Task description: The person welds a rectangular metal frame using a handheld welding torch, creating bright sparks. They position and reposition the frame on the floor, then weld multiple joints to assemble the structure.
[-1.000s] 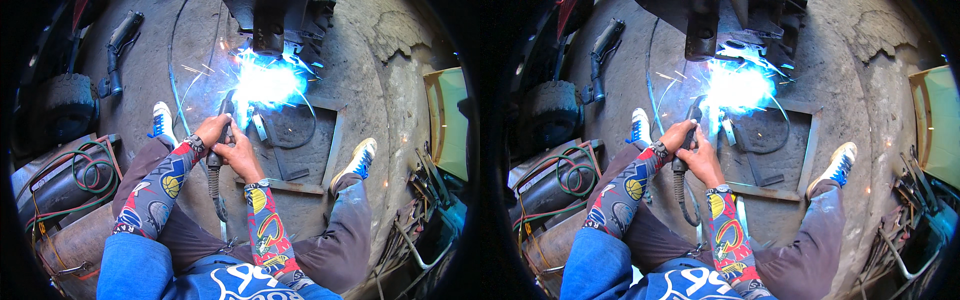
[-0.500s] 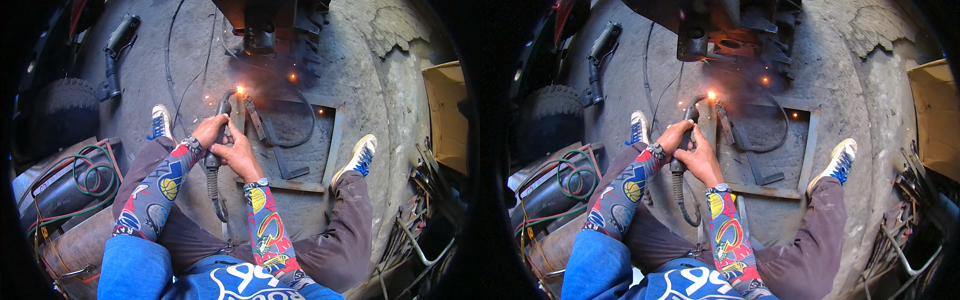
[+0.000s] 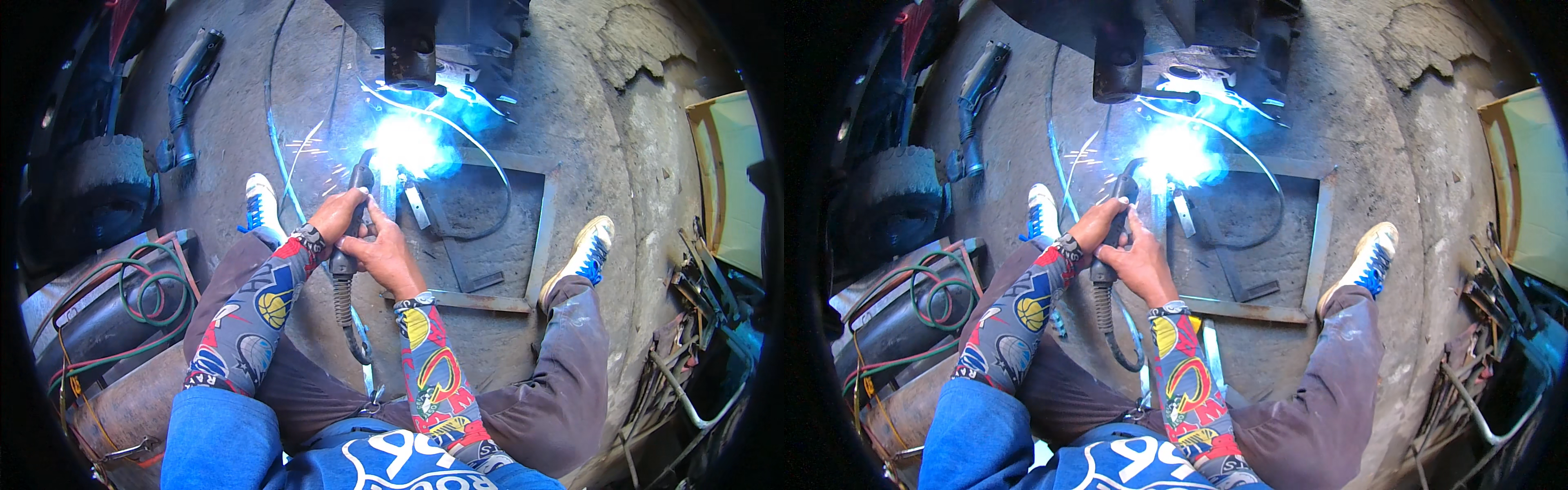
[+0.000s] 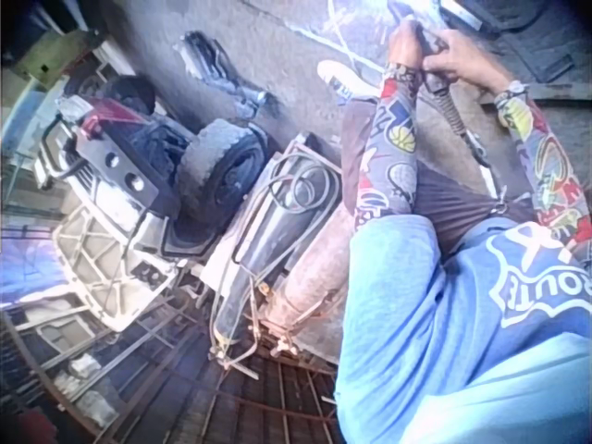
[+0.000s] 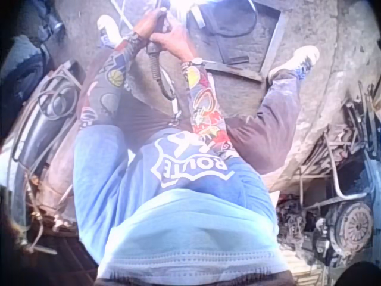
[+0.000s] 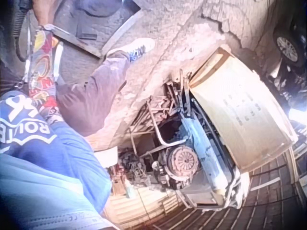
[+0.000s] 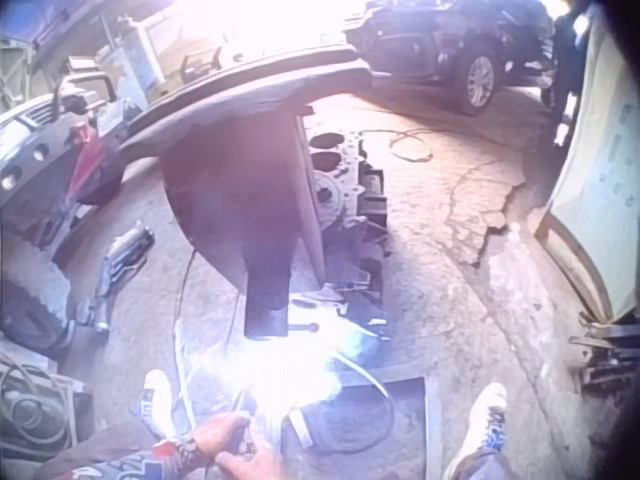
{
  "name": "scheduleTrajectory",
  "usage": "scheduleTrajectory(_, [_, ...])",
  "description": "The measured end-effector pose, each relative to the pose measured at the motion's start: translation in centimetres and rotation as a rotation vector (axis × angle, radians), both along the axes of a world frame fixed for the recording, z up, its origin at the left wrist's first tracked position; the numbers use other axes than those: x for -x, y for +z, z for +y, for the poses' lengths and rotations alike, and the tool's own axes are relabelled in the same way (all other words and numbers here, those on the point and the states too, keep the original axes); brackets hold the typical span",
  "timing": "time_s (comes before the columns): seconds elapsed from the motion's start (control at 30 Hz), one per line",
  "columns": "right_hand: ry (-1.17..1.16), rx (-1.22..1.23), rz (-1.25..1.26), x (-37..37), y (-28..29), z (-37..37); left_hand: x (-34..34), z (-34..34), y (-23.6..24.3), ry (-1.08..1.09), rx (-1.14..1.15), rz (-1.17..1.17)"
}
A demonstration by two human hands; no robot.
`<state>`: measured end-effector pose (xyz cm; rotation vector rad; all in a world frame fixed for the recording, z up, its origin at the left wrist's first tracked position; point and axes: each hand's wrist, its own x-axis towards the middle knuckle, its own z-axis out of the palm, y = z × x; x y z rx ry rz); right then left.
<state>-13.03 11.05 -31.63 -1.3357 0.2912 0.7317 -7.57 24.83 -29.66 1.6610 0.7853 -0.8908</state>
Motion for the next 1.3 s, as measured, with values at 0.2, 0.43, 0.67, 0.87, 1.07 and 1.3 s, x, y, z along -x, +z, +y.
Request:
scheduleTrajectory(0.2, [-0.015, -0.010, -0.029, 0.0, 0.1, 0.2, -0.1, -0.1, 0.3, -0.005, -0.017, 0.022])
scheduleTrajectory(0.43, [-0.021, -0.026, -0.005, 0.0, 0.5, 0.1, -0.1, 0.1, 0.2, -0.020, 0.016, 0.031])
scheduleTrajectory(0.67, [-0.007, 0.000, 0.017, -0.1, 0.5, 0.1, -0.1, 0.3, 0.1, -0.058, 0.014, 0.045])
scheduleTrajectory(0.87, [-0.075, -0.077, -0.012, 0.2, 0.3, 0.3, -0.1, 0.1, 0.1, -0.008, 0.026, 0.016])
scheduleTrajectory(1.07, [-0.093, -0.044, -0.002, 0.2, 0.3, 0.3, -0.4, -0.3, 0.8, 0.021, 0.034, 0.057])
scheduleTrajectory(1.3, [-0.043, -0.011, 0.014, -0.2, 1.2, -0.2, -0.4, -0.6, 1.3, -0.016, 0.012, 0.057])
